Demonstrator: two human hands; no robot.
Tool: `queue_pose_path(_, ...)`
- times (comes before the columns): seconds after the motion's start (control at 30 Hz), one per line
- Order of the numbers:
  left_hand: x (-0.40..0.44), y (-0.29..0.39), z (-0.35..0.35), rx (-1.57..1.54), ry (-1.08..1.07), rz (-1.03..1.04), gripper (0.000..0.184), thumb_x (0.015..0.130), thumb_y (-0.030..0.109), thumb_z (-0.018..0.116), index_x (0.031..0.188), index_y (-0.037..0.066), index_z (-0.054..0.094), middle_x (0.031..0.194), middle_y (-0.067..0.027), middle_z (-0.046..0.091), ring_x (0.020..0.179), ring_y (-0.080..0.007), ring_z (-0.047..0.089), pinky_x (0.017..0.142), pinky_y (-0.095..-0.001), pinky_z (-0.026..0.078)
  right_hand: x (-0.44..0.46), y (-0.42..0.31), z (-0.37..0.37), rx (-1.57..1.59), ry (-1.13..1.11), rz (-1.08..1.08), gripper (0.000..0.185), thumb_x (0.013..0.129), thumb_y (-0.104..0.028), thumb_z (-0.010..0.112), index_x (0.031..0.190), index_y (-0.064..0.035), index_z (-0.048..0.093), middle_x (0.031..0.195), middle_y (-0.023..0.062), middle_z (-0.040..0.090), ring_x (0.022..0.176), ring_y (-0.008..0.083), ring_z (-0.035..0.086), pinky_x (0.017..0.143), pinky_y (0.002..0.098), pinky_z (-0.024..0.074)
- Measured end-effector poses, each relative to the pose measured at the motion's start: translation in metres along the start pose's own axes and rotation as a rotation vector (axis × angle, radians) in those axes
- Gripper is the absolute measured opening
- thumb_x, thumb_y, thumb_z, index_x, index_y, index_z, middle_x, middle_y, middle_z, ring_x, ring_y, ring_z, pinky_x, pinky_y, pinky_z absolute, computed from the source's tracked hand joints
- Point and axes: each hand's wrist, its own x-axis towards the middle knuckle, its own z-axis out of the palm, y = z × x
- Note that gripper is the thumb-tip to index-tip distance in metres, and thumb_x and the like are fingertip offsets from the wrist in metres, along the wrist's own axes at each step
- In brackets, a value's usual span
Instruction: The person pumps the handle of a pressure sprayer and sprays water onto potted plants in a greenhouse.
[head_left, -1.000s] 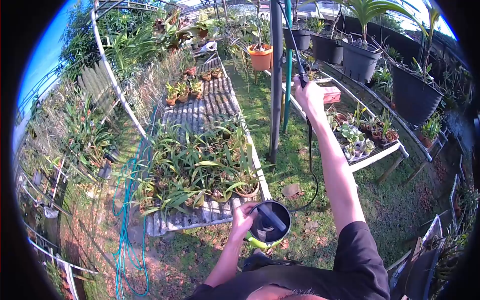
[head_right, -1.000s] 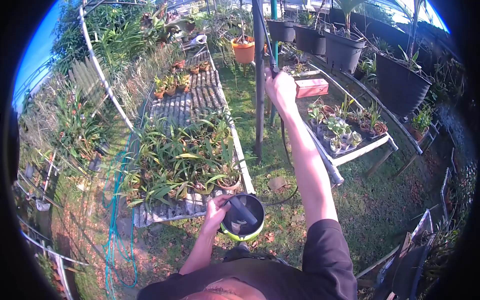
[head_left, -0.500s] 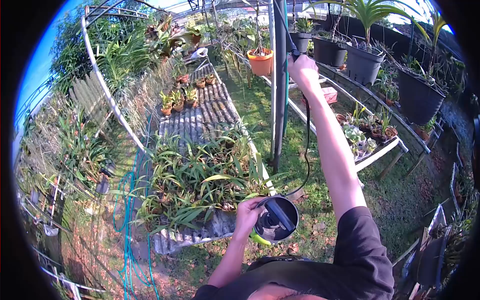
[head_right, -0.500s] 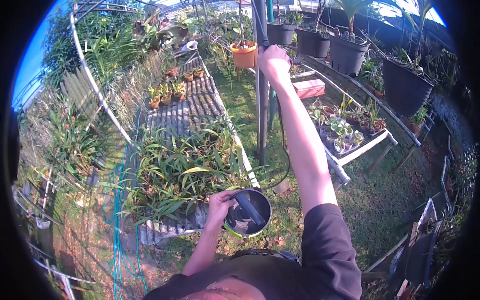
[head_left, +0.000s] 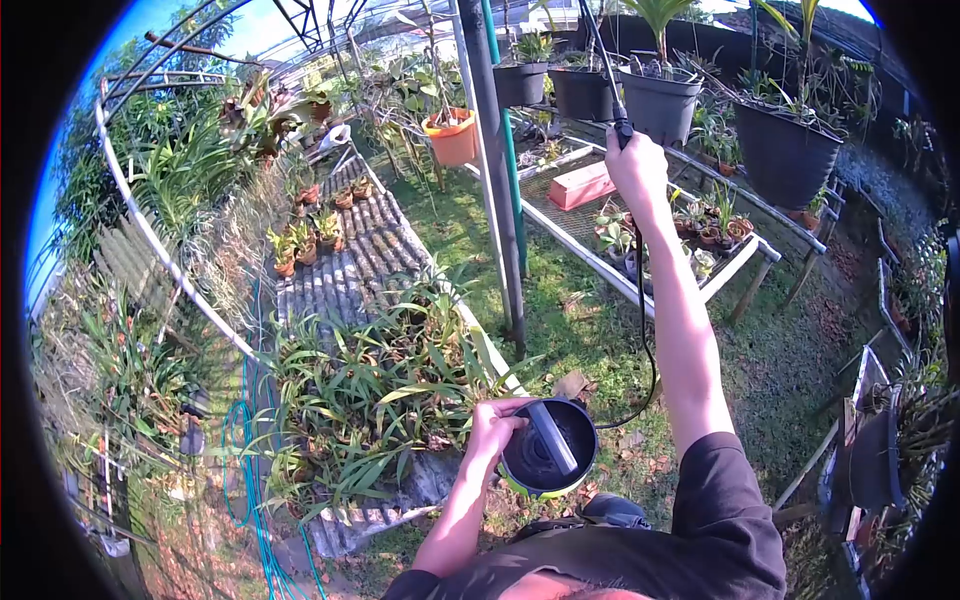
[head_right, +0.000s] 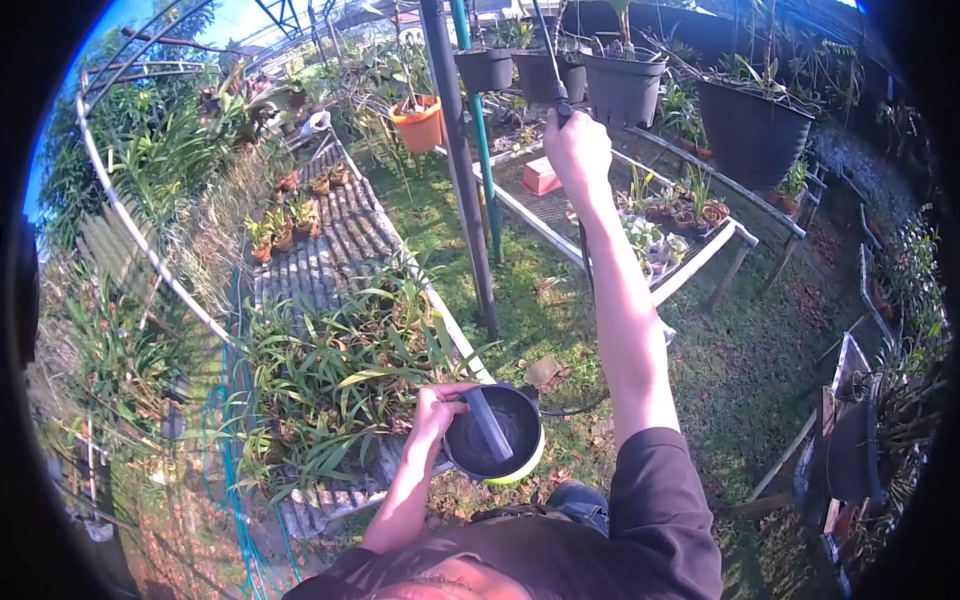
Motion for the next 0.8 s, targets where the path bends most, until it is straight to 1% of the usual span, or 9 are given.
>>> queue_pose_path(0.1,0.011,0.002,0.016,0.026,-0.001,-0.038,0.042,0.074,-0.018,0.051,0.111,-0.008,0.068,0.099,-0.016,0.072,0.084,-0.0173,0.07,0.079,-0.0262,0.056,-0.003,0.048,-0.004,-0.063,0.014,-0.031,0.046,0.091,-0.042,0.06,0.084,0.0028,0.069,0.078,0.0226,0.069,0.077,0.0399,0.069,0.075,0.0465,0.0558)
queue_pose_path(0.2,0.024,-0.003,0.04,0.029,0.007,-0.102,0.043,0.073,-0.02,0.051,0.111,-0.008,0.068,0.099,-0.0165,0.072,0.084,-0.0183,0.07,0.08,-0.0267,0.057,-0.018,0.086,-0.028,-0.006,0.068,0.092,0.045,0.091,-0.041,0.06,0.084,0.0031,0.068,0.076,0.023,0.069,0.077,0.0407,0.069,0.073,0.0466,0.0558)
queue_pose_path(0.3,0.043,-0.015,0.057,-0.008,-0.018,-0.117,0.044,0.073,-0.021,0.051,0.112,-0.008,0.068,0.099,-0.0164,0.072,0.083,-0.0188,0.07,0.079,-0.0269,0.057,-0.038,0.12,-0.051,-0.1,-0.021,0.201,0.044,0.091,-0.04,0.06,0.083,0.0027,0.068,0.073,0.0242,0.067,0.075,0.04,0.069,0.069,0.0469,0.0556)
queue_pose_path(0.33,0.048,-0.019,0.061,-0.03,-0.032,-0.12,0.045,0.073,-0.022,0.05,0.112,-0.007,0.068,0.099,-0.0163,0.072,0.083,-0.019,0.07,0.079,-0.027,0.058,-0.047,0.13,-0.056,-0.046,-0.056,0.165,0.042,0.091,-0.039,0.061,0.081,0.0009,0.068,0.07,0.0228,0.067,0.073,0.0391,0.069,0.068,0.0468,0.0547)
queue_pose_path(0.47,0.065,-0.026,0.085,0.005,0.0,-0.133,0.046,0.073,-0.022,0.05,0.112,-0.006,0.069,0.099,-0.0158,0.072,0.081,-0.0184,0.07,0.077,-0.026,0.058,-0.075,0.179,-0.055,-0.104,0.08,0.119,0.038,0.092,-0.036,0.061,0.082,-0.0006,0.068,0.069,0.0197,0.066,0.068,0.0387,0.067,0.063,0.0445,0.0521)
queue_pose_path(0.6,0.084,-0.034,0.097,-0.031,0.03,-0.116,0.047,0.072,-0.023,0.05,0.111,-0.006,0.069,0.099,-0.0159,0.072,0.082,-0.0184,0.07,0.078,-0.0264,0.058,-0.067,0.202,-0.045,-0.019,0.017,0.099,0.031,0.089,-0.03,0.065,0.078,-0.0003,0.067,0.074,0.0202,0.067,0.07,0.0371,0.067,0.068,0.0456,0.0523)
queue_pose_path(0.63,0.088,-0.034,0.099,0.002,0.045,-0.092,0.047,0.072,-0.023,0.051,0.111,-0.005,0.069,0.099,-0.0158,0.072,0.083,-0.0184,0.07,0.078,-0.0268,0.058,-0.057,0.205,-0.039,0.068,0.04,0.052,0.027,0.088,-0.026,0.065,0.085,0.0014,0.065,0.08,0.0212,0.066,0.074,0.0372,0.066,0.071,0.0457,0.0512)
queue_pose_path(0.73,0.097,-0.025,0.105,0.036,0.068,-0.106,0.047,0.071,-0.022,0.05,0.11,-0.006,0.07,0.099,-0.0153,0.073,0.084,-0.0184,0.07,0.079,-0.0268,0.058,-0.031,0.194,-0.035,0.344,0.0,0.116,0.027,0.088,-0.023,0.066,0.092,0.003,0.062,0.083,0.0222,0.066,0.076,0.0387,0.065,0.072,0.0467,0.0498)
queue_pose_path(0.8,0.1,-0.022,0.104,0.04,0.082,-0.085,0.047,0.07,-0.021,0.049,0.109,-0.006,0.07,0.099,-0.015,0.073,0.086,-0.0178,0.07,0.081,-0.0267,0.056,-0.027,0.196,-0.024,0.264,0.011,0.146,0.032,0.089,-0.029,0.065,0.093,0.0028,0.061,0.08,0.0218,0.065,0.075,0.0396,0.064,0.072,0.0482,0.0482)
